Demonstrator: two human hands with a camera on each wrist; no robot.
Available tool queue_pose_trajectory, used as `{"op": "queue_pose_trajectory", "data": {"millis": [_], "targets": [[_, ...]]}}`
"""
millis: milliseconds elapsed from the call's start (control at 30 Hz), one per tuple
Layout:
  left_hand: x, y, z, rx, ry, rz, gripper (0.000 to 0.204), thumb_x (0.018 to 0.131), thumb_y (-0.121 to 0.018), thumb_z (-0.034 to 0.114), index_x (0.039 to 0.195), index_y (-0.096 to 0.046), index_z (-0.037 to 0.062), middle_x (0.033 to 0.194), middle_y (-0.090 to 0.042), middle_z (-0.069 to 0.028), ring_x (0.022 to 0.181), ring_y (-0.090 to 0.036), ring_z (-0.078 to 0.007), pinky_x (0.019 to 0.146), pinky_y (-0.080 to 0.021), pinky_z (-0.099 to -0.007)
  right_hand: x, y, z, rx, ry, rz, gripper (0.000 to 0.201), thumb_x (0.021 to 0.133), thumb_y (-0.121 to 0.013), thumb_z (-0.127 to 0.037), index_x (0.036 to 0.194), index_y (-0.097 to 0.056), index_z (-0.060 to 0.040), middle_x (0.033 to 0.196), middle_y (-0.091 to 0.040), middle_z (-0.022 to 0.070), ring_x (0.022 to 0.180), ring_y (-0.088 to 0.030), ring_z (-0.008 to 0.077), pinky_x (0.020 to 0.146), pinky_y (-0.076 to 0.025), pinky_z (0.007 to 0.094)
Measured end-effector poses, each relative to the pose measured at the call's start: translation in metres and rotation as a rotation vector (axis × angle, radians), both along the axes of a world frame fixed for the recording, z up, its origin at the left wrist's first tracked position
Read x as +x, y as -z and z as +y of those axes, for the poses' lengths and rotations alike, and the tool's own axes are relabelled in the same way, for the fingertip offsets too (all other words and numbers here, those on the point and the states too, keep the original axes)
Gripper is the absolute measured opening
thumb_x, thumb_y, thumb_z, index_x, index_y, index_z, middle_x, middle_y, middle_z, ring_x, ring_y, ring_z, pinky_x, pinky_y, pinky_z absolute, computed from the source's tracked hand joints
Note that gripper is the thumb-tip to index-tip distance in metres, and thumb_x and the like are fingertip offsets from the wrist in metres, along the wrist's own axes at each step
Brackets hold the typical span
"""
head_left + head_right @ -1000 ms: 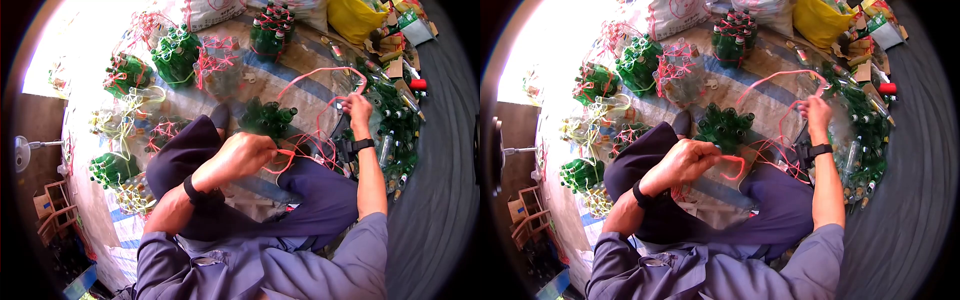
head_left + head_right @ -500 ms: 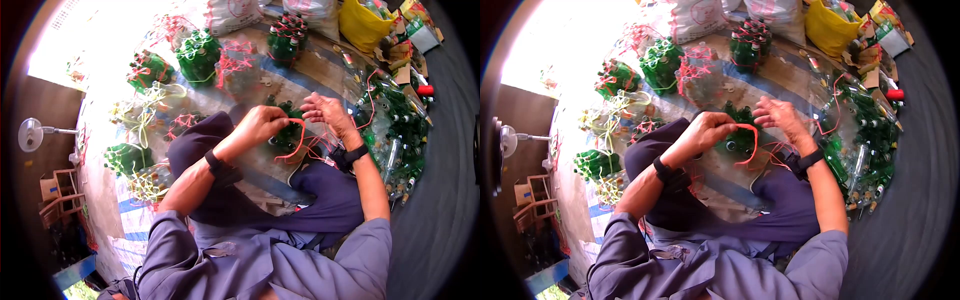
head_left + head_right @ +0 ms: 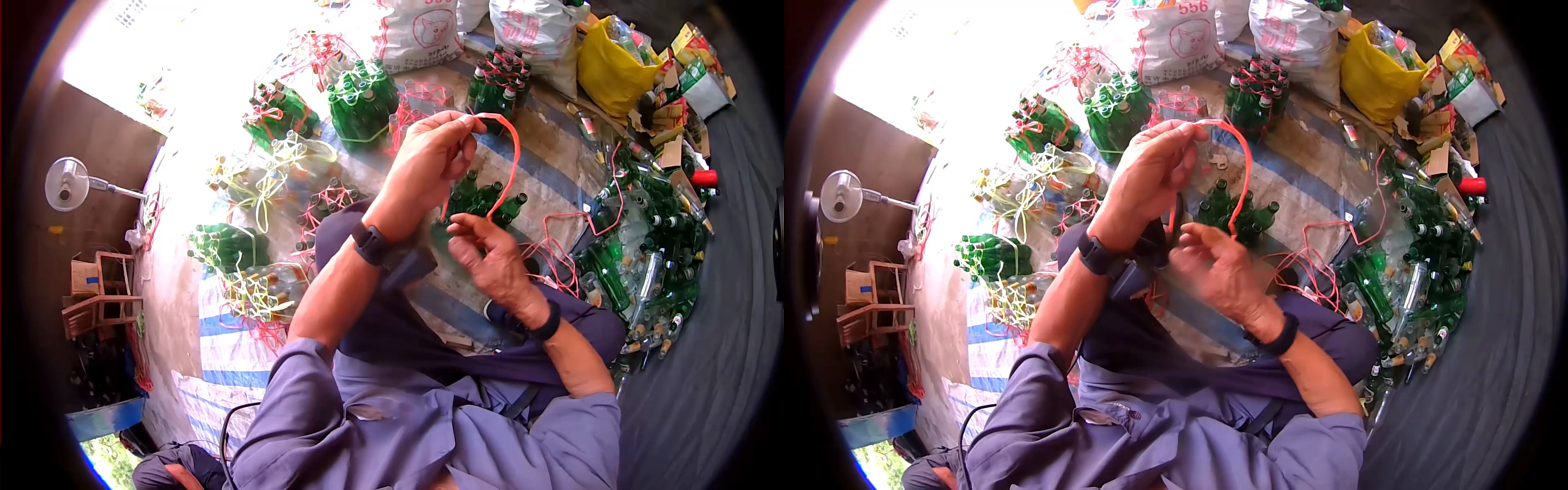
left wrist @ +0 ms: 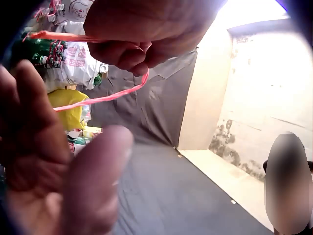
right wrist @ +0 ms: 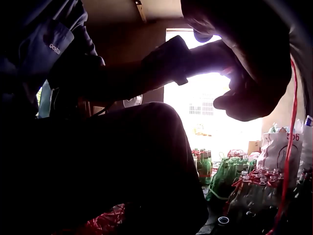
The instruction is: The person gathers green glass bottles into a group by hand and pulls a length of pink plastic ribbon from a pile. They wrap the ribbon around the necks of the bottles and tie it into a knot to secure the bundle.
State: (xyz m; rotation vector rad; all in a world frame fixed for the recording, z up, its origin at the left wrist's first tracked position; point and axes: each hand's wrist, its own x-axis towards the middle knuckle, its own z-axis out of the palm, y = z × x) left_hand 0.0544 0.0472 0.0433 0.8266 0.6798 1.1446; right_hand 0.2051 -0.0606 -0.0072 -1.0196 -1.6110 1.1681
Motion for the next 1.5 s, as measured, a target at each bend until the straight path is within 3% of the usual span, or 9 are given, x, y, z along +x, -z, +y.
{"op": "queue_pose_trajectory", "data": {"millis": [100, 233, 467, 600, 800, 1067, 1233, 1367, 1500], "targets": [[0.007, 0.005, 0.000, -0.035, -0.031, -0.090, 0.018, 0.096, -0.054, 0.016, 0.092, -0.062, 0.0006, 0.061, -0.054, -0.0011, 0.042, -0.038, -0.0053, 0.039, -0.027, -0.0195, -0.013, 0.005, -0.012, -0.397, -0.286, 0.238, 0.050, 0.094, -0.063, -0.027, 0.132, -0.048, -0.0004, 0.118, -0.060, 0.0078, 0.104, -0.056, 0.0126, 0.090, -0.046, 0.0286], [0.011, 0.020, 0.003, -0.082, -0.084, -0.183, 0.017, 0.096, -0.055, 0.016, 0.091, -0.063, 0.0013, 0.061, -0.054, -0.0012, 0.044, -0.041, -0.0053, 0.039, -0.028, -0.0183, -0.023, -0.007, -0.021, -0.346, -0.302, 0.453, 0.055, 0.090, -0.068, -0.025, 0.132, -0.045, 0.0019, 0.108, -0.063, 0.0117, 0.104, -0.060, 0.0157, 0.084, -0.051, 0.0297], [0.017, 0.050, 0.006, -0.136, -0.125, -0.146, 0.017, 0.095, -0.057, 0.017, 0.090, -0.064, 0.0024, 0.062, -0.056, -0.0006, 0.047, -0.045, -0.0050, 0.041, -0.031, -0.0181, -0.030, -0.003, -0.029, -0.466, -0.302, 0.311, 0.045, 0.089, -0.068, -0.028, 0.119, -0.051, 0.0022, 0.083, -0.064, 0.0061, 0.067, -0.063, 0.0130, 0.060, -0.053, 0.0266], [0.028, 0.061, 0.001, 0.183, -0.155, 0.452, 0.020, 0.093, -0.059, 0.019, 0.091, -0.065, 0.0005, 0.065, -0.058, 0.0009, 0.054, -0.051, -0.0060, 0.048, -0.037, -0.0211, -0.024, -0.009, -0.029, -0.579, -0.307, 0.287, 0.047, 0.087, -0.069, -0.025, 0.121, -0.054, 0.0034, 0.091, -0.067, 0.0076, 0.075, -0.064, 0.0127, 0.073, -0.052, 0.0279], [0.038, 0.070, -0.013, 1.086, -0.029, 1.402, 0.016, 0.086, -0.060, 0.018, 0.081, -0.055, 0.0039, 0.067, -0.060, -0.0131, 0.061, -0.063, -0.0269, 0.056, -0.051, -0.0390, -0.024, -0.002, -0.038, -0.502, -0.284, 0.352, 0.034, 0.087, -0.069, -0.023, 0.106, -0.058, 0.0024, 0.080, -0.065, 0.0056, 0.067, -0.063, 0.0114, 0.063, -0.052, 0.0266], [0.041, 0.068, -0.028, 1.303, 0.256, 1.487, 0.012, 0.074, -0.062, 0.014, 0.080, -0.054, 0.0080, 0.070, -0.058, -0.0065, 0.064, -0.065, -0.0258, 0.053, -0.050, -0.0387, -0.029, -0.005, -0.051, -0.456, -0.327, 0.231, 0.038, 0.087, -0.069, -0.022, 0.114, -0.057, 0.0017, 0.088, -0.064, 0.0054, 0.079, -0.061, 0.0104, 0.073, -0.050, 0.0278], [0.043, 0.072, -0.033, 0.703, 0.284, 1.053, 0.019, 0.084, -0.064, 0.021, 0.090, -0.067, 0.0028, 0.072, -0.065, -0.0165, 0.072, -0.065, -0.0350, 0.062, -0.050, -0.0426, -0.035, 0.000, -0.056, -0.574, -0.405, 0.325, 0.051, 0.086, -0.069, -0.024, 0.126, -0.049, 0.0013, 0.097, -0.060, 0.0051, 0.081, -0.058, 0.0102, 0.073, -0.049, 0.0268], [0.035, 0.061, -0.033, 0.217, 0.426, 0.790, 0.024, 0.093, -0.058, 0.023, 0.093, -0.066, -0.0007, 0.069, -0.060, -0.0009, 0.061, -0.052, -0.0069, 0.054, -0.043, -0.0260, -0.033, 0.030, -0.051, -0.646, -0.394, 0.330, 0.049, 0.088, -0.068, -0.027, 0.125, -0.053, 0.0015, 0.100, -0.066, 0.0092, 0.083, -0.064, 0.0150, 0.073, -0.053, 0.0288], [0.020, 0.070, -0.031, 0.107, 0.295, 0.672, 0.021, 0.093, -0.059, 0.023, 0.093, -0.066, 0.0026, 0.067, -0.058, 0.0017, 0.057, -0.049, -0.0049, 0.051, -0.039, -0.0216, -0.010, 0.021, -0.023, -0.789, -0.439, 0.189, 0.052, 0.091, -0.059, -0.049, 0.104, -0.065, 0.0005, 0.089, -0.069, 0.0104, 0.079, -0.067, 0.0180, 0.067, -0.053, 0.0294]]}}
